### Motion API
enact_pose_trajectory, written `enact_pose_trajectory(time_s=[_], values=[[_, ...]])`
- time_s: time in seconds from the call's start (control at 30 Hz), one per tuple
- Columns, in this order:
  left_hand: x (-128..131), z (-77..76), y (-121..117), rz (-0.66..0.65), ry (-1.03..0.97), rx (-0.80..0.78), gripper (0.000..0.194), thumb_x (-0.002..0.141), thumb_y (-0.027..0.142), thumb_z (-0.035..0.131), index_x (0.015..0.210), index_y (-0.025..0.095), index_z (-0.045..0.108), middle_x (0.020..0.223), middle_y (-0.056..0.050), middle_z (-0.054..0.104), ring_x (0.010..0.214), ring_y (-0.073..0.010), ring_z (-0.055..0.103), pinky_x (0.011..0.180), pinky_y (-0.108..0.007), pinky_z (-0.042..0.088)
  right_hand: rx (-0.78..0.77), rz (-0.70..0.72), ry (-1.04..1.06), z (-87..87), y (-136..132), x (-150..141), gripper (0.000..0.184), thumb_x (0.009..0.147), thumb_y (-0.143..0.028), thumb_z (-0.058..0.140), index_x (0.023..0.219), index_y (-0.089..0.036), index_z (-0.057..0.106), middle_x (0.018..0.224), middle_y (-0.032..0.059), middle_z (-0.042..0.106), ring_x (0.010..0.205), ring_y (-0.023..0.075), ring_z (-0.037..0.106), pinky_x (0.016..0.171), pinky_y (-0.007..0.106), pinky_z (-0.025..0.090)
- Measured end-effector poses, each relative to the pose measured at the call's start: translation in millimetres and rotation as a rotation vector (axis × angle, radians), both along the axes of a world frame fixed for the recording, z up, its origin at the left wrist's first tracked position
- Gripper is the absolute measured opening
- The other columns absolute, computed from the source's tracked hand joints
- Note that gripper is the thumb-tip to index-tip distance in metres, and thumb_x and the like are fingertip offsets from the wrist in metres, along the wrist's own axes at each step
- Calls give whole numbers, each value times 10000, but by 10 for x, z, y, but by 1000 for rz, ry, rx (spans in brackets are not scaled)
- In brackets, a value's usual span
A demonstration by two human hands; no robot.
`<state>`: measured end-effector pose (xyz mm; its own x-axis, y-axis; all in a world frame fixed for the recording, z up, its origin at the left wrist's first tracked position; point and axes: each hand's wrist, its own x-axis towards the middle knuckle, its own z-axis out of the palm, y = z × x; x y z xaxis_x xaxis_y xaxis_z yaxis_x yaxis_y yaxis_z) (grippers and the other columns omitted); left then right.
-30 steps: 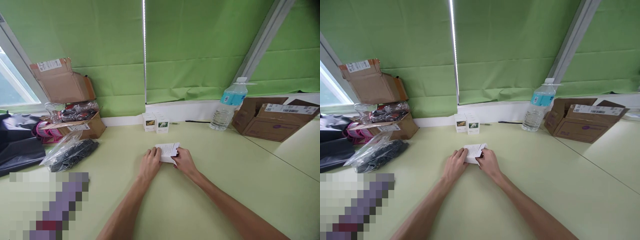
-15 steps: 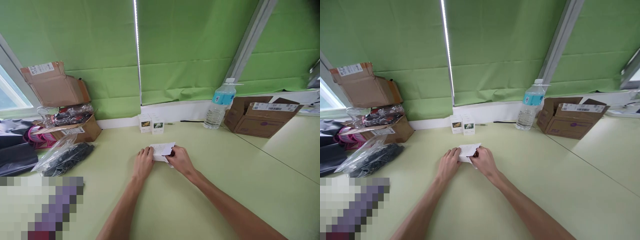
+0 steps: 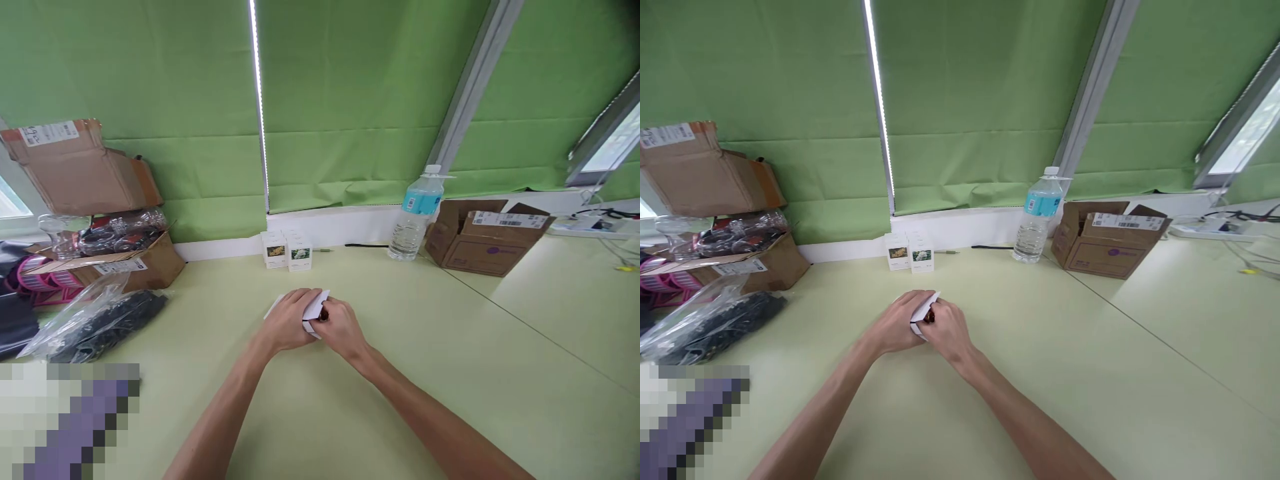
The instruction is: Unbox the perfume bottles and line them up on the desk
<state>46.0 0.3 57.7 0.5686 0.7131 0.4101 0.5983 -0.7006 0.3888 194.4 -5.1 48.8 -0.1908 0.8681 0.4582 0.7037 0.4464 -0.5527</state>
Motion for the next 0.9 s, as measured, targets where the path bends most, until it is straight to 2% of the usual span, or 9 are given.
enact_pose_trajectory(time_s=[0.17, 0.37, 0.6, 0.9], values=[[25, -20, 25, 17, -16, 15, 505, 755, 184, 565, 1237, 273, 445, 1199, -50, 584, 1131, -236, 522, 961, -408, 441, -26, 50, -2, 69, -9, 76, 104, 674, -167, 499, 598, -185, 430, 605, -14, 523, 530, 103, 413, 499, 227, 271], [35, -27, 25, 10, -2, 30, 558, 728, 145, 560, 1253, 268, 414, 1196, -62, 570, 1125, -244, 508, 948, -409, 439, -67, 52, -27, 152, -37, 143, 141, 687, -182, 507, 593, -190, 402, 591, -25, 487, 525, 102, 372, 484, 236, 246], [30, 11, 9, 11, -3, 2, 487, 713, 127, 549, 1170, 269, 453, 1168, -60, 569, 1100, -244, 509, 918, -400, 445, -65, 83, 17, 190, -60, 177, 159, 676, -168, 509, 585, -192, 380, 579, -36, 457, 523, 96, 366, 480, 228, 262], [-33, 4, 21, 68, 15, -14, 543, 704, 227, 618, 1218, 276, 448, 1184, -75, 550, 1103, -267, 505, 914, -418, 452, -82, 84, 106, 242, -76, 290, 123, 638, -161, 515, 542, -183, 442, 587, -11, 494, 498, 100, 426, 446, 222, 294]])
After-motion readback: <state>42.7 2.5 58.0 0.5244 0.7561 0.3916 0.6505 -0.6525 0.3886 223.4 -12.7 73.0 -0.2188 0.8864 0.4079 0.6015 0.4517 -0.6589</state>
